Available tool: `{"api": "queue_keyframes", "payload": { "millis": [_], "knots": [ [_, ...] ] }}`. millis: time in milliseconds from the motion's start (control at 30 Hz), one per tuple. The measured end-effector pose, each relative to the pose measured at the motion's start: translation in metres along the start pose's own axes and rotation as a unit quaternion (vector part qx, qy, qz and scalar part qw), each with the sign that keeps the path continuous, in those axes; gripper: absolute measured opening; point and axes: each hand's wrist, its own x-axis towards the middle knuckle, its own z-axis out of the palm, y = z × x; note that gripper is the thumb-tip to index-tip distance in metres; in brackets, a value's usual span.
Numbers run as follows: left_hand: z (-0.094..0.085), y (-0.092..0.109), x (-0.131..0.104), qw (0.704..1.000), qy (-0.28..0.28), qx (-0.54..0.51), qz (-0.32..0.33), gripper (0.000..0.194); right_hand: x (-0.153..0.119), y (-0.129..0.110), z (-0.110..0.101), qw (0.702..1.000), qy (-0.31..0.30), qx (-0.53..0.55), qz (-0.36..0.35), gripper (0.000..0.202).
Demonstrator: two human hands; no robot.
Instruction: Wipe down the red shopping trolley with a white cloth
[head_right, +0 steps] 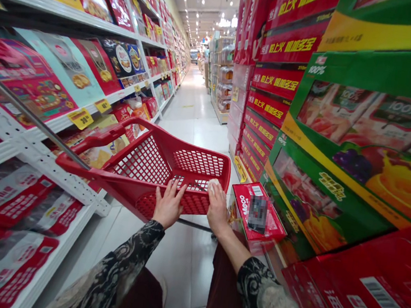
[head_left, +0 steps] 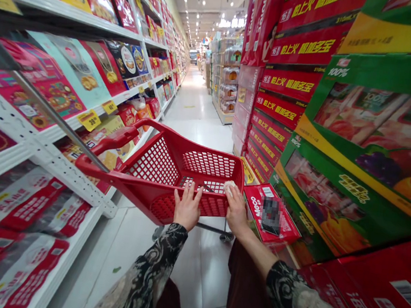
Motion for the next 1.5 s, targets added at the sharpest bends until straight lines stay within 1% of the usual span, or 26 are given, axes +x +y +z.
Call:
{"api": "queue_keyframes", "payload": {
  "millis": [100, 133, 167, 233, 267, 367, 433, 500, 567, 667, 733, 800, 867, 967, 1033, 1100, 1200, 1267, 1333, 1400, 1500],
  "knots": [
    [-0.011, -0.021, 0.004, 1.0, 0.001, 0.011, -0.013, 0.059, 0.002, 0.009, 0.005, 1.0, -0.004, -0.006, -0.022, 0.057],
    [-0.015, -0.029, 0.006, 0.999, 0.002, 0.017, -0.03, 0.056, 0.005, 0.014, 0.007, 1.0, -0.006, -0.006, -0.024, 0.056],
    [-0.019, -0.036, 0.009, 0.999, -0.005, 0.022, -0.027, 0.053, 0.007, 0.019, 0.008, 1.0, -0.007, -0.005, -0.022, 0.056],
    [-0.023, -0.045, 0.015, 0.999, -0.022, 0.027, -0.035, 0.048, 0.016, 0.027, 0.012, 1.0, -0.011, -0.001, -0.014, 0.056],
    [-0.024, -0.046, 0.019, 0.998, -0.028, 0.03, -0.043, 0.047, 0.02, 0.031, 0.014, 1.0, -0.015, 0.003, -0.013, 0.056],
    [-0.023, -0.04, 0.026, 0.997, -0.034, 0.042, -0.064, 0.05, 0.036, 0.038, 0.018, 1.0, -0.024, 0.018, -0.005, 0.057],
    [-0.021, -0.034, 0.029, 0.996, -0.038, 0.047, -0.061, 0.054, 0.043, 0.037, 0.02, 0.999, -0.011, 0.025, 0.017, 0.06],
    [-0.019, -0.027, 0.029, 0.996, -0.042, 0.05, -0.06, 0.057, 0.047, 0.029, 0.024, 0.999, 0.011, 0.029, 0.04, 0.064],
    [-0.018, -0.02, 0.029, 0.996, -0.039, 0.051, -0.057, 0.058, 0.048, 0.015, 0.03, 0.998, 0.023, 0.035, 0.044, 0.065],
    [-0.017, -0.011, 0.027, 0.998, -0.023, 0.048, -0.043, 0.059, 0.045, -0.006, 0.039, 0.999, 0.015, 0.046, 0.011, 0.062],
    [-0.016, -0.008, 0.025, 0.998, -0.02, 0.044, -0.031, 0.059, 0.043, -0.01, 0.041, 0.999, 0.007, 0.043, -0.008, 0.06],
    [-0.016, -0.01, 0.023, 0.999, -0.021, 0.044, -0.021, 0.059, 0.041, -0.003, 0.039, 0.999, 0.0, 0.03, -0.017, 0.059],
    [-0.017, -0.017, 0.019, 0.998, -0.015, 0.055, -0.032, 0.059, 0.042, 0.01, 0.034, 1.0, -0.001, 0.015, -0.014, 0.06],
    [-0.019, -0.028, 0.012, 0.995, 0.002, 0.079, -0.056, 0.06, 0.047, 0.026, 0.031, 1.0, 0.019, 0.001, 0.018, 0.061],
    [-0.019, -0.029, 0.009, 0.995, 0.002, 0.088, -0.054, 0.06, 0.05, 0.024, 0.033, 0.998, 0.041, 0.001, 0.043, 0.064],
    [-0.018, -0.025, 0.008, 0.995, -0.004, 0.091, -0.049, 0.06, 0.053, 0.011, 0.038, 0.998, 0.05, 0.015, 0.032, 0.067],
    [-0.017, -0.019, 0.009, 0.994, -0.004, 0.097, -0.06, 0.058, 0.053, -0.011, 0.049, 0.997, 0.028, 0.048, -0.051, 0.07],
    [-0.018, -0.019, 0.012, 0.994, -0.01, 0.095, -0.061, 0.056, 0.055, -0.017, 0.057, 0.995, 0.03, 0.057, -0.082, 0.069],
    [-0.021, -0.024, 0.013, 0.995, -0.024, 0.086, -0.053, 0.057, 0.059, -0.013, 0.063, 0.994, 0.028, 0.059, -0.091, 0.068],
    [-0.027, -0.029, 0.014, 0.995, -0.038, 0.077, -0.042, 0.058, 0.066, -0.003, 0.066, 0.994, 0.016, 0.06, -0.09, 0.07],
    [-0.032, -0.03, 0.016, 0.996, -0.051, 0.073, -0.025, 0.06, 0.077, 0.006, 0.068, 0.996, 0.004, 0.062, -0.066, 0.072]
  ]
}}
